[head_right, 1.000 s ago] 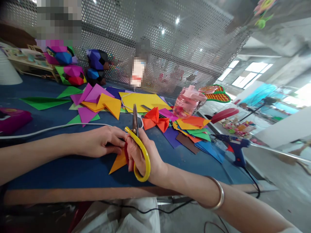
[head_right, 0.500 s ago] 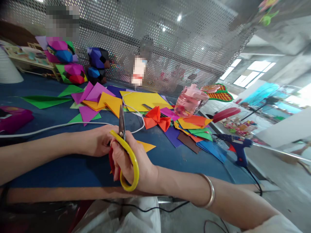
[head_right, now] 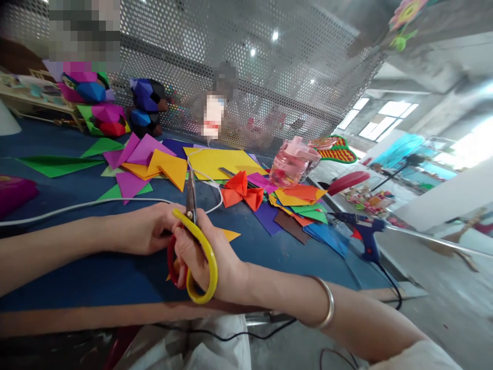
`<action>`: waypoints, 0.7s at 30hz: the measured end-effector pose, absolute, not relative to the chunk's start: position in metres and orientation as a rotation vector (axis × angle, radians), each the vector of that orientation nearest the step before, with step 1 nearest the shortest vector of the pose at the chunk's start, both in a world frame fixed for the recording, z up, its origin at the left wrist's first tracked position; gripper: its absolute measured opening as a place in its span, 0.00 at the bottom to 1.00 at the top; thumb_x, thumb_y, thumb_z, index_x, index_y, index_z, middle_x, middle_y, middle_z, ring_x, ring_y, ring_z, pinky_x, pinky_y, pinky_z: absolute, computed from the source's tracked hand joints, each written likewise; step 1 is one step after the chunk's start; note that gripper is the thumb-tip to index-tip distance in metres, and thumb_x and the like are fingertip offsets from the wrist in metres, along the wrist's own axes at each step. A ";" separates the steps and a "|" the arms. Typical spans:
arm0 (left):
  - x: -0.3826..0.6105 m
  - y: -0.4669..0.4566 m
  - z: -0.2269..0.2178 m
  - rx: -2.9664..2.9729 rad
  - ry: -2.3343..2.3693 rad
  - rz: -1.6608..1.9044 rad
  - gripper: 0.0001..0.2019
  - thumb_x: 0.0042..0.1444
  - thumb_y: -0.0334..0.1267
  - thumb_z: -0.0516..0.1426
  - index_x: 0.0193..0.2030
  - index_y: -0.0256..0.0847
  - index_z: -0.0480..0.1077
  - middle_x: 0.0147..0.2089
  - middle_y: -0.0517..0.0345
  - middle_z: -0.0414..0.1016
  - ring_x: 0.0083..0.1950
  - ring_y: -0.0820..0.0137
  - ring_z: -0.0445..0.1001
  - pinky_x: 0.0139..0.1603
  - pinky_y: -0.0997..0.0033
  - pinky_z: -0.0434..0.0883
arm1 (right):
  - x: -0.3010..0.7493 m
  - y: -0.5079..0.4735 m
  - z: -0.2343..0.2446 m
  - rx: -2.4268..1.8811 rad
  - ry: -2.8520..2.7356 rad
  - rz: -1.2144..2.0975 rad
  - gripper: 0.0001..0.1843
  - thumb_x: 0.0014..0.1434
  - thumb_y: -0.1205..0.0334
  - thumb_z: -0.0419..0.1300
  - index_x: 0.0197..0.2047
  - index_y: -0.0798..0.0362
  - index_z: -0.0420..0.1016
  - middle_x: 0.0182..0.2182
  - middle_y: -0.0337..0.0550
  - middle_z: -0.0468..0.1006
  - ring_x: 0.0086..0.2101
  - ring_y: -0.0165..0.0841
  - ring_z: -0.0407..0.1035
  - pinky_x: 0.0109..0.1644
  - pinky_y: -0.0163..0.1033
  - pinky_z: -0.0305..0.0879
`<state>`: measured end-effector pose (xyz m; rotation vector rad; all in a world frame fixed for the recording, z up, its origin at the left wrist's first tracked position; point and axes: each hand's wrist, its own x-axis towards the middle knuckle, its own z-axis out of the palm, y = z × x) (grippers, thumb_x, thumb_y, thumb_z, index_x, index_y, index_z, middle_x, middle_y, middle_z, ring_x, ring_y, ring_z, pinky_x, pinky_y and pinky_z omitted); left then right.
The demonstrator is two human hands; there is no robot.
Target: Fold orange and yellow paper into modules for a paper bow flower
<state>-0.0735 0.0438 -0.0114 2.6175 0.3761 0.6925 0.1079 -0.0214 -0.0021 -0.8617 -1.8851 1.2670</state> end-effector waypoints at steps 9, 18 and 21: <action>-0.076 0.044 -0.012 2.647 0.498 0.591 0.12 0.63 0.31 0.59 0.51 0.42 0.79 0.56 0.51 0.77 0.55 0.62 0.76 0.54 0.68 0.71 | 0.151 0.004 -0.004 -0.968 -1.780 1.191 0.14 0.69 0.45 0.50 0.42 0.48 0.58 0.21 0.27 0.66 0.13 0.26 0.67 0.13 0.29 0.62; -0.075 0.045 -0.012 2.663 0.528 0.588 0.15 0.62 0.31 0.59 0.55 0.42 0.76 0.59 0.52 0.76 0.57 0.61 0.75 0.57 0.68 0.70 | 0.184 0.024 -0.003 -1.087 -1.733 1.057 0.21 0.64 0.37 0.54 0.41 0.47 0.59 0.22 0.27 0.66 0.12 0.25 0.64 0.13 0.31 0.61; -0.076 0.044 -0.012 2.661 0.537 0.575 0.16 0.63 0.31 0.58 0.57 0.42 0.75 0.60 0.54 0.75 0.59 0.62 0.74 0.59 0.68 0.68 | 0.191 0.027 -0.001 -1.127 -1.719 0.999 0.22 0.62 0.36 0.56 0.41 0.47 0.60 0.21 0.28 0.66 0.13 0.25 0.63 0.14 0.32 0.61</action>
